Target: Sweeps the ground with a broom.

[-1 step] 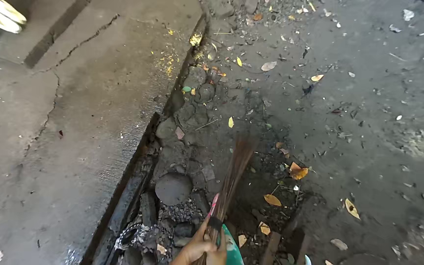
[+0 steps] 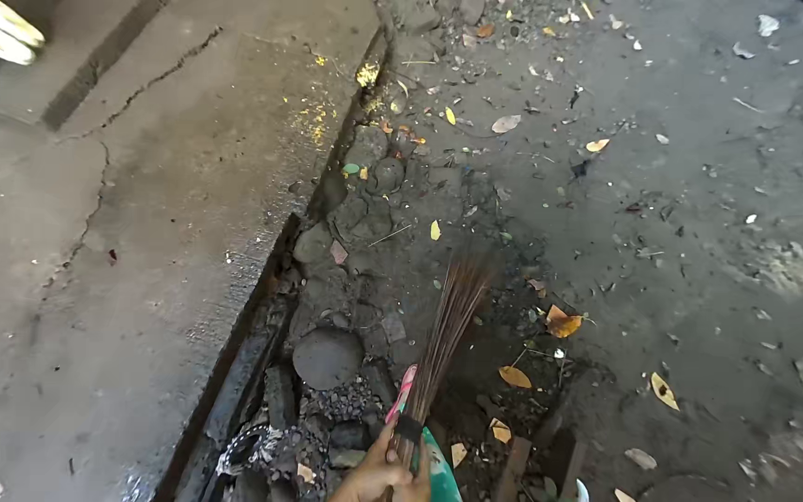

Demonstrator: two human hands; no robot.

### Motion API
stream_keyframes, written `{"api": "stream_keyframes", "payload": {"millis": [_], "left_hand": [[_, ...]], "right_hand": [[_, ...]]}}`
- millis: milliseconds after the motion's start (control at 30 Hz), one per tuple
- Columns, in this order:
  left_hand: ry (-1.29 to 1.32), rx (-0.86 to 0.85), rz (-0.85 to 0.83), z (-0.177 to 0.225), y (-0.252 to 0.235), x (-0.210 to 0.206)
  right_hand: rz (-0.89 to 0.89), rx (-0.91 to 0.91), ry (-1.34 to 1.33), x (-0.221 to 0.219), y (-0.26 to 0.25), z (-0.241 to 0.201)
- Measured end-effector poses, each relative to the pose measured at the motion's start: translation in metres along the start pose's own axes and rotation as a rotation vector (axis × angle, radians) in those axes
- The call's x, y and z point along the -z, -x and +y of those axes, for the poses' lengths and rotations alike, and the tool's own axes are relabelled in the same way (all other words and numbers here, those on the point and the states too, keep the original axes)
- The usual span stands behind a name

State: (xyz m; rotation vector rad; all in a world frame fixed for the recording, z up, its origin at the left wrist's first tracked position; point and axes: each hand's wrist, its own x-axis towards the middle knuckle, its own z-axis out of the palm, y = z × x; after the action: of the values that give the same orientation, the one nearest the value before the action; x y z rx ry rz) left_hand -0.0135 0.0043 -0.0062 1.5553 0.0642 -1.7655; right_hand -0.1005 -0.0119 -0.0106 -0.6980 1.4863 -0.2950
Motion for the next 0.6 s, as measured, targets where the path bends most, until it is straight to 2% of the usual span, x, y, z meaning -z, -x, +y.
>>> {"api": "stream_keyframes", "payload": {"millis": [67,167,233,333,367,467,533,600], "left_hand": [[0.066,-0.019,0.008,-0.016,-0.008,-0.021],[0.016,-0.012,0.077,-0.007,-0.029,-0.065],[-0.178,0.086,0.011,0.028,-0.039,-0.087],[-0.411,0.204,-0.177,0.075,-0.029,-0.101],[-0.415,0.165,-0.238,0.067,-0.027,-0.095],[-0.27,0.007,-0.34,-0.003,-0.029,-0.077],[-0.155,0.003,-0.26,-0.028,-0.027,-0.092],[-0.141,0.079,-0.168,-0.027,-0.029,-0.112]], "right_hand": [[-0.028,0.005,0.018,0.022,0.0,-0.004],[-0.089,-0.008,0.157,0.069,-0.034,-0.017],[0.007,-0.016,0.176,0.086,-0.058,-0.018],[0.236,-0.033,0.041,0.077,-0.054,-0.019],[0.261,-0.023,0.007,0.074,-0.044,-0.018],[0.209,0.019,-0.047,0.084,-0.009,-0.01],[0.126,-0.002,0.02,0.107,0.0,-0.008],[0.084,-0.07,0.149,0.131,-0.011,-0.01]]}}
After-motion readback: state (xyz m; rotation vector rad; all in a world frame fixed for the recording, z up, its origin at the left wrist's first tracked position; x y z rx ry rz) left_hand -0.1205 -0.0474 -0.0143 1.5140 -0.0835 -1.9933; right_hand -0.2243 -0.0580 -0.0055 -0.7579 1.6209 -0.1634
